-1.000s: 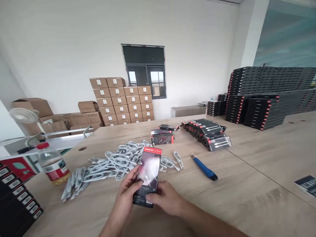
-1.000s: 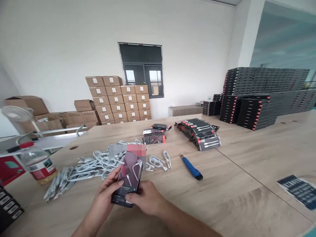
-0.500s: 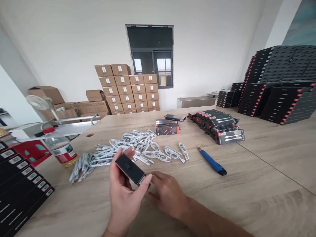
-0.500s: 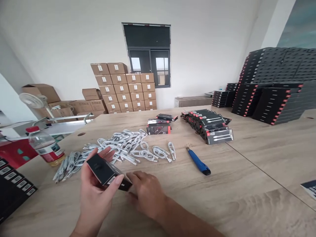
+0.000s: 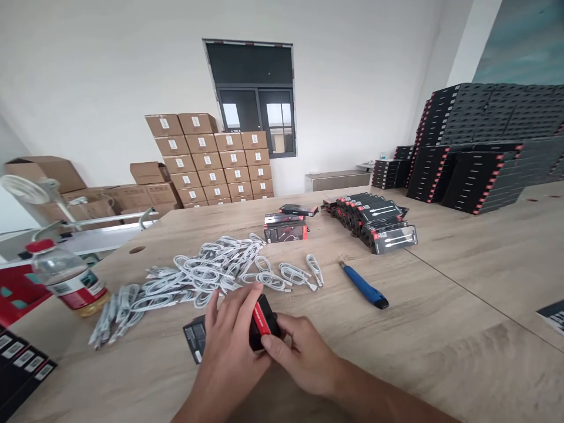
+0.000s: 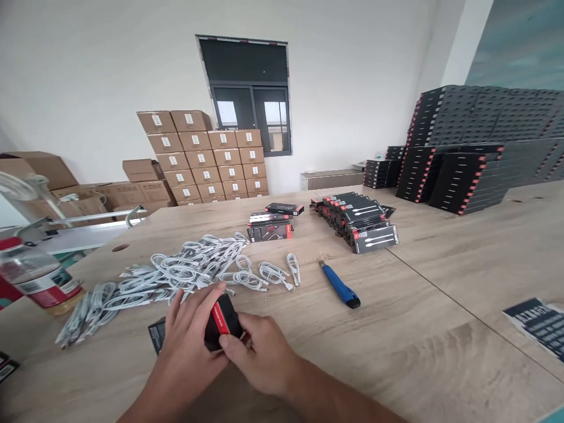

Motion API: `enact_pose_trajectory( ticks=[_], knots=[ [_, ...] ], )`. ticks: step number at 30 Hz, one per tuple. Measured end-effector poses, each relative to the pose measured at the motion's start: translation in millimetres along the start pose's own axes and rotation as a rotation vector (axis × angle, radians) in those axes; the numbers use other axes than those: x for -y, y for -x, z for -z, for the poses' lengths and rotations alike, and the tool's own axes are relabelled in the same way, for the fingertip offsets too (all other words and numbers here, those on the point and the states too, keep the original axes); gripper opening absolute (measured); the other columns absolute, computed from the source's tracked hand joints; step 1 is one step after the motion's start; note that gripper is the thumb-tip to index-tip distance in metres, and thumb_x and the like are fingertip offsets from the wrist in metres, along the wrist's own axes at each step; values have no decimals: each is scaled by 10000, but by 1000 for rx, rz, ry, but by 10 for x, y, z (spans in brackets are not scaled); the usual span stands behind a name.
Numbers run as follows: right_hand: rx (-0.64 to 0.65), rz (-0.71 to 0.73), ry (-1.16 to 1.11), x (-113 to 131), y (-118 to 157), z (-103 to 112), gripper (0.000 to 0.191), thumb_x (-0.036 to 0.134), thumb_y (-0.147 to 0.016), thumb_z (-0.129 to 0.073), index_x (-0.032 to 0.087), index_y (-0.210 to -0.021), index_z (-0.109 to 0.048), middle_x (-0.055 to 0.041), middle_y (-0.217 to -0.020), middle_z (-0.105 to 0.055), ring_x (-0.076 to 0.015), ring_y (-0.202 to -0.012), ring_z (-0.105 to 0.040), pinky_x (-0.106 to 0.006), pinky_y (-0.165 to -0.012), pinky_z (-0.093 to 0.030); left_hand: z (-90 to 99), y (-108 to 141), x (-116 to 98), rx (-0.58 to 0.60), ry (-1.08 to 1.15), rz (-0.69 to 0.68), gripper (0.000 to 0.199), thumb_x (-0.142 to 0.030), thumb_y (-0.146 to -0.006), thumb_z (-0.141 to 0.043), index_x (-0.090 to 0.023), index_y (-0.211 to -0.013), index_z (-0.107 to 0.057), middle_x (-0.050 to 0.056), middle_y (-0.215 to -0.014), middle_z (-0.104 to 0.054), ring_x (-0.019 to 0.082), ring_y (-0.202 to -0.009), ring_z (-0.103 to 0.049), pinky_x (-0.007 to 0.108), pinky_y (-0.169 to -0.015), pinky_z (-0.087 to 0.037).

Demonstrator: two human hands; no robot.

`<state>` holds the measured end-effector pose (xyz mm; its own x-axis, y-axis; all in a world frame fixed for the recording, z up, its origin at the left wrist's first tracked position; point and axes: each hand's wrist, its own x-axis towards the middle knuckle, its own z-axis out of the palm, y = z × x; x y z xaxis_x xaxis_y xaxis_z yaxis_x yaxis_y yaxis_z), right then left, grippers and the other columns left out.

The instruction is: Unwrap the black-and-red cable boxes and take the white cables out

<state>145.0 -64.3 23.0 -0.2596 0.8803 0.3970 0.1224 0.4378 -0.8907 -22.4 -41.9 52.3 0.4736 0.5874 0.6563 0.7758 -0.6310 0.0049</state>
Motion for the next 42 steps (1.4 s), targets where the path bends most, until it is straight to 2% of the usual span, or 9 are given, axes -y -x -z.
enact_pose_trajectory(
  ticks=[4, 7, 12, 16, 24, 28, 35, 39, 42],
  knots=[
    [20, -27, -18, -41, 4, -9, 346, 495, -963, -555, 179, -897, -679, 20, -741, -573, -124, -657, -473, -249, -619, -375, -6, -12, -8, -4, 9, -14, 705, -163, -725, -615, -216, -1399, -413, 112, -1273, -652, 294, -1222, -600, 488, -1237, -99],
    [36, -23, -102, -21, -5, 15, 316, 456, -972, -533, 192, -956, -706, 3, -809, -634, -148, -724, -539, -259, -684, -431, 9, -10, 24, 13, 29, -31, 698, -170, -721, -628, -222, -1387, -426, 98, -1251, -670, 288, -1192, -623, 480, -1233, -123],
    [28, -29, -173, 34, -33, 30, 278, 223, -899, -547, 224, -1120, -716, -8, -949, -705, -179, -868, -619, -287, -809, -482, 33, -4, 26, 48, 59, -41, 676, -121, -683, -608, -220, -1338, -474, 81, -1198, -691, 272, -1133, -654, 493, -1230, -130],
    [31, -84, -166, 35, -40, 16, 326, 114, -805, -530, 209, -1042, -733, 6, -890, -700, -167, -821, -612, -276, -764, -482, 41, -3, -3, 91, 78, -47, 692, -116, -653, -608, -224, -1324, -477, 84, -1216, -689, 272, -1146, -649, 502, -1237, -94],
    [7, -177, -200, -44, -52, -6, 260, 91, -702, -542, 172, -895, -696, 19, -822, -677, -160, -792, -615, -255, -706, -469, 46, 3, -56, 161, 138, -64, 599, -105, -679, -613, -243, -1252, -505, 57, -1225, -703, 258, -1160, -651, 508, -1243, -69],
    [9, -200, -263, -50, -64, -1, 220, 105, -668, -533, 177, -829, -663, 24, -796, -668, -171, -805, -635, -268, -737, -484, 35, 15, -82, 173, 166, -67, 554, -169, -734, -658, -244, -1266, -522, 76, -1223, -710, 276, -1174, -648, 533, -1240, -113],
    [16, -229, -340, -54, -89, -3, 184, 127, -668, -530, 178, -795, -653, 17, -767, -673, -185, -798, -650, -282, -736, -477, 11, 48, -37, 175, 119, -86, 761, -220, -715, -711, -242, -1426, -442, 108, -1454, -588, 312, -1313, -570, 554, -1255, -74],
    [12, -231, -313, -89, -79, -20, 180, 128, -644, -528, 181, -769, -645, 26, -753, -663, -164, -759, -630, -264, -703, -463, 14, 22, -71, 154, 155, -71, 577, -202, -697, -703, -230, -1250, -541, 88, -1257, -707, 289, -1199, -649, 517, -1256, -72],
    [-23, -256, -257, -104, -81, -34, 184, 131, -607, -516, 179, -744, -628, 26, -735, -644, -153, -716, -595, -261, -672, -459, 13, 5, -112, 150, 182, -77, 557, -181, -684, -697, -233, -1214, -536, 67, -1169, -733, 268, -1123, -681, 499, -1254, -83]
  ],
)
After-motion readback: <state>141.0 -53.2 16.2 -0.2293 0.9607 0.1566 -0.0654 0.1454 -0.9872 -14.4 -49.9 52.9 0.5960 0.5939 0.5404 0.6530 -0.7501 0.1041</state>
